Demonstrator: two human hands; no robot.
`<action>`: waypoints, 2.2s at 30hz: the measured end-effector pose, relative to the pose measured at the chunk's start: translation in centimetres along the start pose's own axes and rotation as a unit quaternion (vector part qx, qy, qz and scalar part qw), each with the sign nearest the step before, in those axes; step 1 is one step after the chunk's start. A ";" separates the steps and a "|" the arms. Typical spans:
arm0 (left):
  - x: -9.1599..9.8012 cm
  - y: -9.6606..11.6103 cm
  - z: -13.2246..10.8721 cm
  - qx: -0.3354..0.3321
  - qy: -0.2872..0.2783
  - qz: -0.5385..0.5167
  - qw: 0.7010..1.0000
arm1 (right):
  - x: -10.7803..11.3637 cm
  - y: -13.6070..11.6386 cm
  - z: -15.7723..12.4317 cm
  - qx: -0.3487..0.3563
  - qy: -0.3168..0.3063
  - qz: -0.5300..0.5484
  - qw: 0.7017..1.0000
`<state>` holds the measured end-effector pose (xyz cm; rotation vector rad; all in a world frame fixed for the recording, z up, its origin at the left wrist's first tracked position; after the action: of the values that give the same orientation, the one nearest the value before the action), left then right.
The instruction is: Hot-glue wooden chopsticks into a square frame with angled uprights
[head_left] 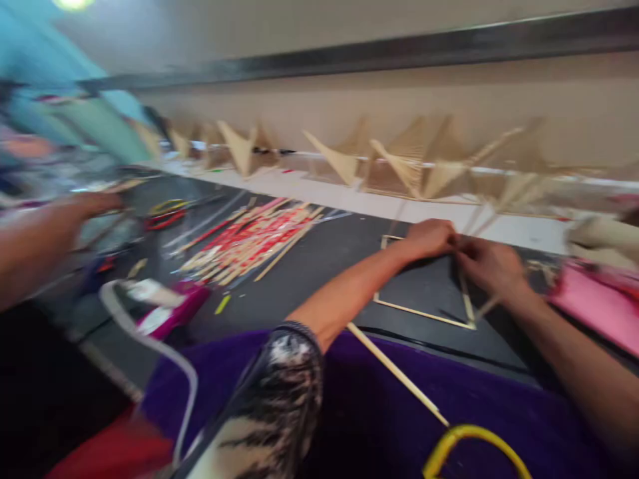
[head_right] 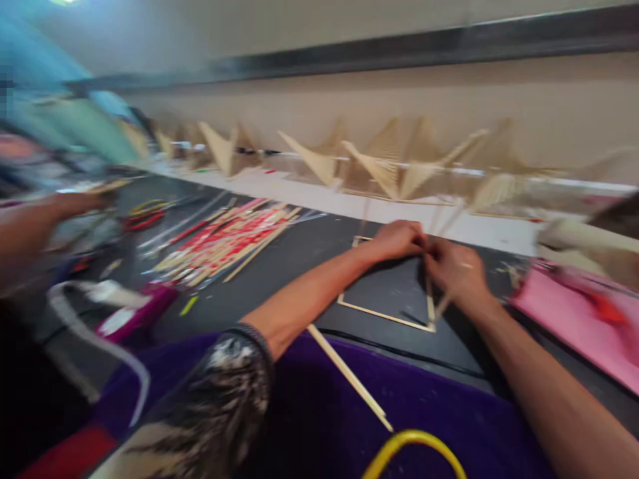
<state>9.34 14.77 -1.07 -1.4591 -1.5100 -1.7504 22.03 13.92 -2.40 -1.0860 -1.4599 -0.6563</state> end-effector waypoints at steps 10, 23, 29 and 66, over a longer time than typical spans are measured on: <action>0.3 -1.7 0.9 -0.071 0.017 -0.030 0.997 | 1.0 -0.5 0.6 -0.019 -0.002 0.100 0.995; 0.9 -1.5 0.5 -0.072 0.004 -0.084 0.994 | 1.1 -0.3 0.7 -0.036 -0.007 0.104 0.994; 1.0 -1.4 0.4 -0.078 0.004 -0.093 0.993 | 1.0 0.0 0.8 -0.027 0.007 0.109 0.994; 1.4 -1.7 1.2 -0.074 0.004 -0.029 0.997 | 5.0 18.1 -10.5 -0.281 -0.023 0.094 0.955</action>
<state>7.93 16.83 -0.84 -1.4886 -1.4599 -1.9374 43.24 13.64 1.28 -1.6661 -1.2109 -0.9438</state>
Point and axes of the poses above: each hand's wrist, its own z-axis towards the middle knuckle, its own x-axis out of the back of the hand, y = z × x, the point moved 5 cm from there along z, towards the middle knuckle, and after that the axes turned 15 degrees about -y, right-handed, at the moved point
